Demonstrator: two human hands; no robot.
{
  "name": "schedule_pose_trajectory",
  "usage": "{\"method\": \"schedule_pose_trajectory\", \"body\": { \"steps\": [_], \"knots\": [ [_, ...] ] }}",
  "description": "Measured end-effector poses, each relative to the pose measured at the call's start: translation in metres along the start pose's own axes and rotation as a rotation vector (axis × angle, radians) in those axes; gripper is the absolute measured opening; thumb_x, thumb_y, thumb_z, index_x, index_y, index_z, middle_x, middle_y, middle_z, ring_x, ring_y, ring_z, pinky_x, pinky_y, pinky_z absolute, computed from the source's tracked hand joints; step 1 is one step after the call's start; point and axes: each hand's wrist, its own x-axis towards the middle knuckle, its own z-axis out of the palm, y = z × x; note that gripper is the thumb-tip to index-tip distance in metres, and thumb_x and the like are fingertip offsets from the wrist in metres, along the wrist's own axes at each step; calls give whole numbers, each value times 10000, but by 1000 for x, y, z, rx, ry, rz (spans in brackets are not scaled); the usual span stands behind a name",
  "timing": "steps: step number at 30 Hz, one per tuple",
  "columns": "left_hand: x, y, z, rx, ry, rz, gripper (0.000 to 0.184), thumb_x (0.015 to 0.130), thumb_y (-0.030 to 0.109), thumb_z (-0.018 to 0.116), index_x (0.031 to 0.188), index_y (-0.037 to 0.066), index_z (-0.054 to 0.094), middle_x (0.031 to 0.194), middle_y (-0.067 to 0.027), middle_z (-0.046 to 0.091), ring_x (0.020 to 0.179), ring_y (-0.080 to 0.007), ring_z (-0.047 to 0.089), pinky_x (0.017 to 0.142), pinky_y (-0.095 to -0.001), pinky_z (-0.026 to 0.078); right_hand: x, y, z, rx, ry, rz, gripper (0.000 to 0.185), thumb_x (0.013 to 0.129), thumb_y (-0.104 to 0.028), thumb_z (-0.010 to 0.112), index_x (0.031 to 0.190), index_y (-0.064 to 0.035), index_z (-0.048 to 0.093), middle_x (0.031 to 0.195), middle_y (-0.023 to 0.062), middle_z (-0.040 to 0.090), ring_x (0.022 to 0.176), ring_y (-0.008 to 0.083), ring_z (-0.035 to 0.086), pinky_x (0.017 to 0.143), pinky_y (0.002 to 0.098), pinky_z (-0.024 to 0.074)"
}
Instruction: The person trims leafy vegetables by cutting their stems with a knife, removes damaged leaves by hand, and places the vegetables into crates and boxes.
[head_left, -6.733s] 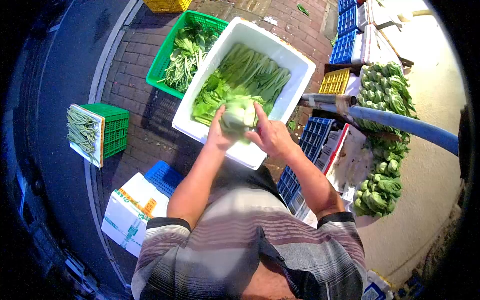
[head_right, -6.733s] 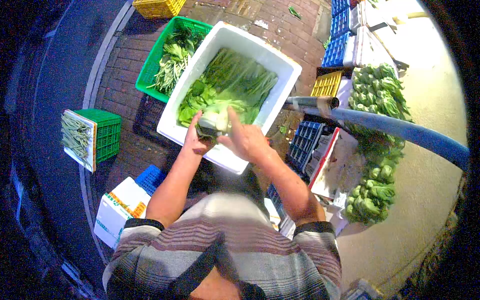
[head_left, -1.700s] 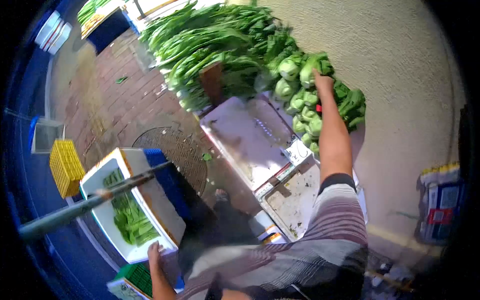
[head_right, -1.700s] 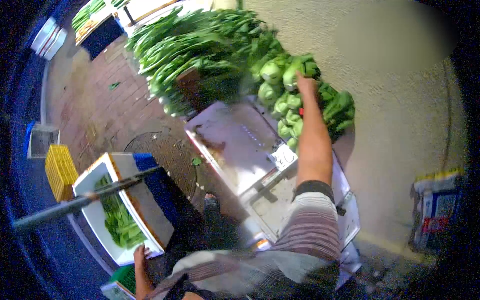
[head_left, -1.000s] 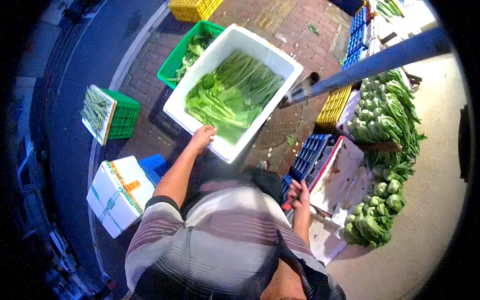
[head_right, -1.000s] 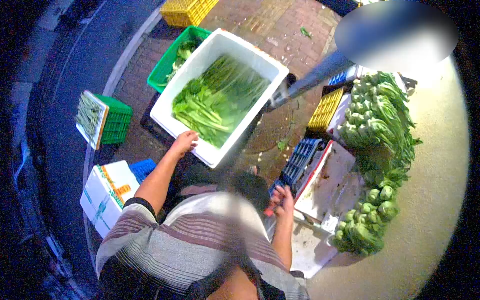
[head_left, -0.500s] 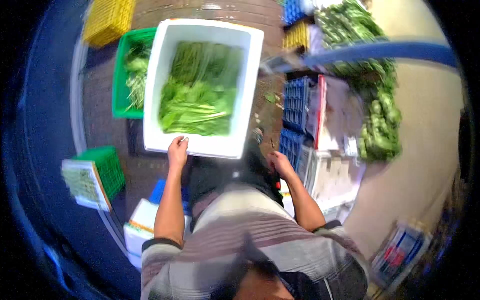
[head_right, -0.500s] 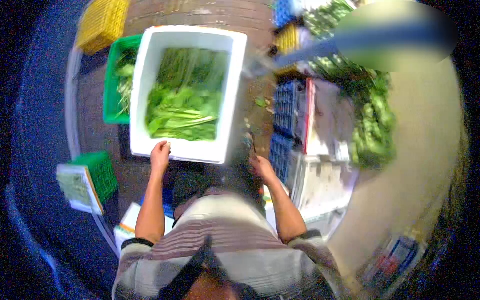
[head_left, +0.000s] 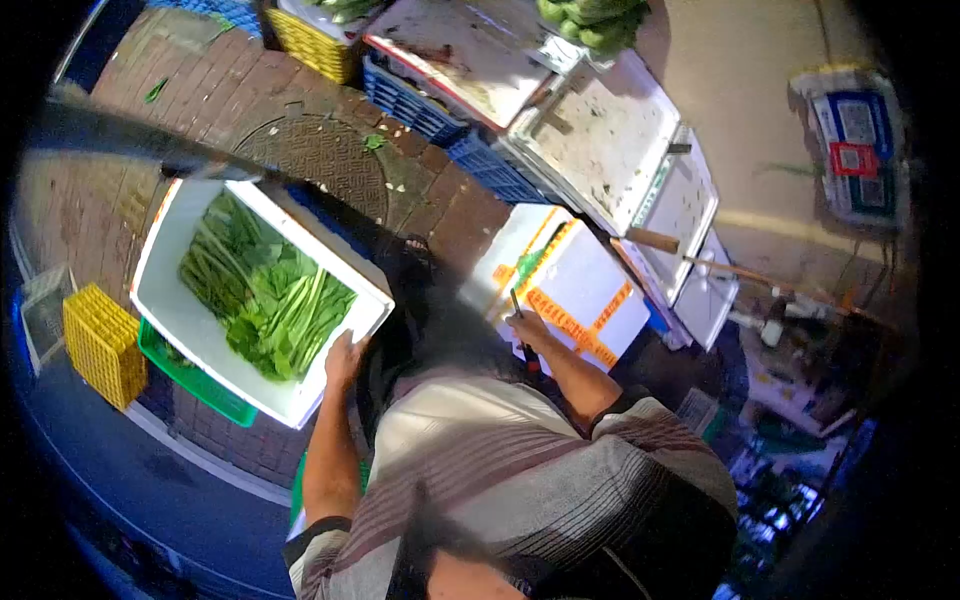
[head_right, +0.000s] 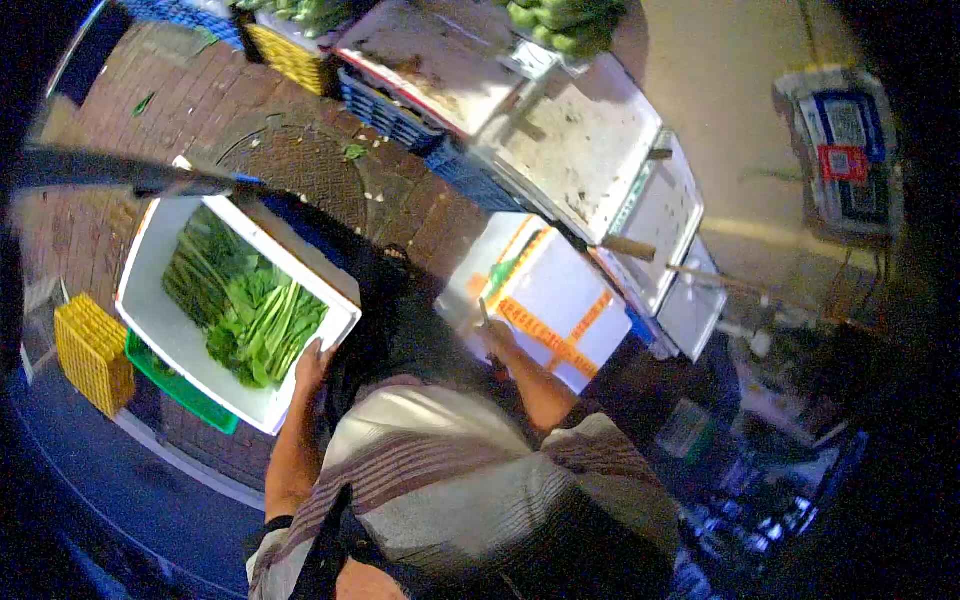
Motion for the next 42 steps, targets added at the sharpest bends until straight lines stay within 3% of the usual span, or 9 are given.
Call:
{"method": "schedule_pose_trajectory", "body": {
  "steps": [5, 11, 13, 16, 17, 23, 28, 38, 42],
  "knots": [
    [17, -26, 19, 107, -39, -5, 720, 888, 530, 626, 1313, -44, 532, 1225, -278, 606, 1119, -399, 604, 951, -428, 471, -28, -38, -14, 286, -198, -126, 333, 901, -359, 633, 908, -30, 587, 705, 52, 539, 527, 148, 519, 451, 315, 449],
    [28, -12, 8, 135, -121, -24, 684, 904, 518, 611, 1290, -44, 548, 1213, -287, 609, 1134, -421, 589, 955, -435, 467, -11, -15, -12, 340, 19, -222, 358, 918, -369, 597, 957, -13, 584, 736, 73, 545, 536, 160, 536, 455, 322, 464],
    [28, 0, 0, 147, -197, 9, 683, 916, 539, 577, 1297, -25, 530, 1083, -294, 645, 991, -468, 622, 820, -492, 504, -19, 2, -7, 397, 107, -216, 346, 931, -351, 581, 966, -7, 586, 739, 75, 551, 531, 164, 536, 454, 326, 461],
    [43, -18, 6, 336, -199, 112, 617, 915, 518, 584, 1273, 20, 516, 1013, -295, 652, 934, -476, 626, 772, -514, 500, -35, 33, 8, 529, 221, 84, 320, 954, -322, 566, 987, -5, 589, 730, 80, 582, 505, 177, 532, 446, 326, 445],
    [52, -27, 8, 351, -217, 135, 593, 906, 507, 601, 1253, 33, 520, 1003, -293, 654, 931, -475, 626, 772, -515, 499, -35, 61, 18, 352, 257, -160, 334, 952, -344, 570, 994, -13, 580, 715, 64, 584, 497, 177, 527, 450, 323, 441],
    [44, 4, -5, 288, -272, 170, 547, 809, 437, 716, 1141, 48, 523, 966, -281, 665, 941, -474, 626, 786, -541, 484, -80, 125, 82, 290, 459, -291, 386, 892, -386, 598, 752, -28, 632, 671, 76, 598, 620, 178, 570, 570, 384, 444],
    [68, -35, 17, 335, -201, 184, 520, 800, 412, 712, 1111, 30, 546, 958, -280, 667, 927, -462, 634, 779, -523, 494, -72, 169, 107, 190, 305, 121, 396, 850, -382, 637, 817, 12, 659, 725, 119, 640, 688, 211, 606, 634, 404, 459],
    [50, -3, 11, 417, -102, 196, 478, 781, 401, 726, 1062, 34, 605, 951, -244, 683, 907, -438, 651, 791, -505, 505, -65, 179, 81, 187, 424, -262, 407, 941, -396, 558, 954, 5, 623, 731, 114, 635, 590, 200, 589, 537, 367, 468],
    [98, -67, 32, 123, -198, 88, 489, 763, 387, 740, 1070, 32, 605, 927, -233, 684, 882, -418, 658, 774, -479, 501, -69, 171, 59, 257, 404, -277, 482, 979, -431, 492, 1085, 34, 565, 769, 138, 644, 574, 205, 599, 531, 366, 487]
  ]
}}
